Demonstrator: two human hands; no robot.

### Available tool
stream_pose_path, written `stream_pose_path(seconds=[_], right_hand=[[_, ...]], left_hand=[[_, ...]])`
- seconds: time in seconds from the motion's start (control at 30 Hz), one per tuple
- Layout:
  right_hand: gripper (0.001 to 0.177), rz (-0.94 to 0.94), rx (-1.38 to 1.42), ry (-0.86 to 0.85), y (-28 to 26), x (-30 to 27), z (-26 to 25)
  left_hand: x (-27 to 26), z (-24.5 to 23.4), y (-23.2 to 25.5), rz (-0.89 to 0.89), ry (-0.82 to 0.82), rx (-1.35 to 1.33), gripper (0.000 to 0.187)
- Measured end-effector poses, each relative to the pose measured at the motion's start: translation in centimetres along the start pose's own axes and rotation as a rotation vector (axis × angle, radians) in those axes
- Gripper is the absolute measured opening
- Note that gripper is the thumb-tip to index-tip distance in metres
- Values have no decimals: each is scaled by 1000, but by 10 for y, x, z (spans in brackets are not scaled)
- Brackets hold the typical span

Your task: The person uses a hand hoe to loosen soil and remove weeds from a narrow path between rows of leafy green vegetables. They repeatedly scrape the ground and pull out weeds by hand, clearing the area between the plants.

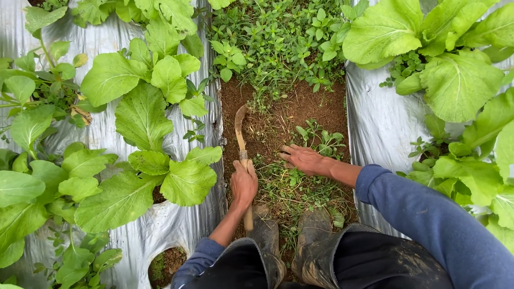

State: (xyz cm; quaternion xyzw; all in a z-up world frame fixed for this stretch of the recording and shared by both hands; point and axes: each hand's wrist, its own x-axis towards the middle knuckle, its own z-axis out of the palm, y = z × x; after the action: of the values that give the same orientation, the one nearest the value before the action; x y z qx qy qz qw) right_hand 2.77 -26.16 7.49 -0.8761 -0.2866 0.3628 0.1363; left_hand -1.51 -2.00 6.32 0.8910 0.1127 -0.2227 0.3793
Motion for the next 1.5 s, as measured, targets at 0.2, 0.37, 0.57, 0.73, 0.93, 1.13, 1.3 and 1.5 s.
stream_pose_path(seconds=[0.2, 0.37, 0.57, 0.73, 0.93, 1.13, 1.3, 1.5], right_hand=[[52, 69, 75, 10, -2, -7, 2], [51, 76, 66, 22, -1, -14, 6], [52, 126, 72, 0, 10, -3, 30], [54, 163, 76, 18, 12, -9, 38], [53, 187, 85, 52, -5, -43, 21], [58, 252, -75, -4, 17, -31, 47], [65, 312, -278, -64, -15, -43, 26], [60, 304, -294, -151, -63, -56, 1]], left_hand=[[102, 20, -6, 71, 34, -14, 44], [65, 35, -11, 59, -97, 29, 46], [-6, -11, 6, 23, -179, 52, 52], [55, 1, 1, 33, -5, 82, 50], [47, 25, 6, 46, -86, -22, 56], [-2, -2, -9, 52, -221, 87, 54], [32, 7, -23, 29, 40, 49, 53], [78, 29, -14, 89, -32, 56, 54]])
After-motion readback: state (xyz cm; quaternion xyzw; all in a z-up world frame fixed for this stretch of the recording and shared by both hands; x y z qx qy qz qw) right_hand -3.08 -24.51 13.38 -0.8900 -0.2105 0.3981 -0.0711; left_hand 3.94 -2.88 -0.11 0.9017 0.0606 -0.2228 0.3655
